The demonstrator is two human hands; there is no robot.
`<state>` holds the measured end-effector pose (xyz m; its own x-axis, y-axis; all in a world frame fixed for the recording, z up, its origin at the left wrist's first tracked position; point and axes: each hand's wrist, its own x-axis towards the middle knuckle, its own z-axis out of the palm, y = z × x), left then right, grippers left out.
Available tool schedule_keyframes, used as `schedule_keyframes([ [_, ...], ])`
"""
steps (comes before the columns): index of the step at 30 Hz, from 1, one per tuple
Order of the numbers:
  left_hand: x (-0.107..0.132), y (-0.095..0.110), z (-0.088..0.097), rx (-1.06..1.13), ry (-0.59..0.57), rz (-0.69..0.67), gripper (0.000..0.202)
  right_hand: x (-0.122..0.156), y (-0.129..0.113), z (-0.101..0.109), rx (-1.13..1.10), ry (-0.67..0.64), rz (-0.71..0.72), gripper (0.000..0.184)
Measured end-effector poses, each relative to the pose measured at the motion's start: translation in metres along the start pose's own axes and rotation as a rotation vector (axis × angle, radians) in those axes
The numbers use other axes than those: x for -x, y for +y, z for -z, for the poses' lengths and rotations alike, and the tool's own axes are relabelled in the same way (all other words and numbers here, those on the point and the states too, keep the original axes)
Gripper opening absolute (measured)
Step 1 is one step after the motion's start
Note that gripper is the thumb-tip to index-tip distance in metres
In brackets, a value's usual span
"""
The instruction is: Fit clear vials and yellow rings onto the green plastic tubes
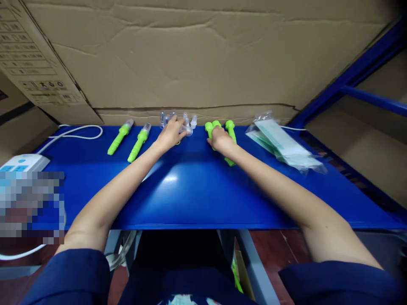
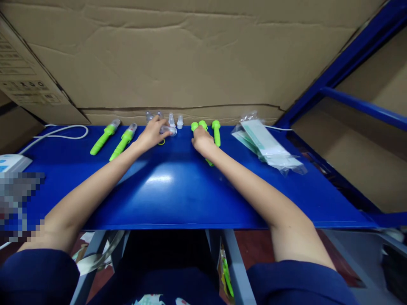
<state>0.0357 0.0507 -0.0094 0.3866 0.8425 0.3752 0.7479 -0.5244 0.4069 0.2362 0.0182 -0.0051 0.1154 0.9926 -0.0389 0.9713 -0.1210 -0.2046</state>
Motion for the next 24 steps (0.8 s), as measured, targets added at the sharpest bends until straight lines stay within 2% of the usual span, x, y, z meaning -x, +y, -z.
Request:
schedule_keyframes([
  [4, -0.02, 0.02, -0.004, -0.173, -0.058, -0.019, 0.028, 0.011, 0.0, 0.006, 0.009, 0.1, 0.032, 0.045],
  [8, -0.037, 0.034, -0.005, -0.267, -0.112, -0.015, 0.043, 0.028, 0.003, 0.01, -0.038, 0.164, 0.09, 0.041],
  [11, -0.051, 0.038, -0.007, -0.292, -0.133, -0.007, 0.053, 0.033, 0.008, 0.007, -0.062, 0.226, 0.15, 0.037],
  [14, -0.064, 0.035, -0.006, -0.258, -0.121, 0.007, 0.053, 0.031, 0.012, 0.003, -0.085, 0.267, 0.189, 0.037],
  [17, -0.072, 0.031, 0.005, -0.207, -0.068, -0.031, 0.047, 0.025, 0.015, 0.0, -0.117, 0.311, 0.214, 0.038],
  [21, -0.064, 0.022, 0.035, -0.204, 0.004, -0.034, 0.046, 0.02, 0.018, -0.004, -0.162, 0.361, 0.263, 0.039],
  [24, -0.051, 0.009, 0.05, -0.273, -0.04, 0.025, 0.045, 0.018, 0.018, -0.006, -0.169, 0.358, 0.267, 0.038],
])
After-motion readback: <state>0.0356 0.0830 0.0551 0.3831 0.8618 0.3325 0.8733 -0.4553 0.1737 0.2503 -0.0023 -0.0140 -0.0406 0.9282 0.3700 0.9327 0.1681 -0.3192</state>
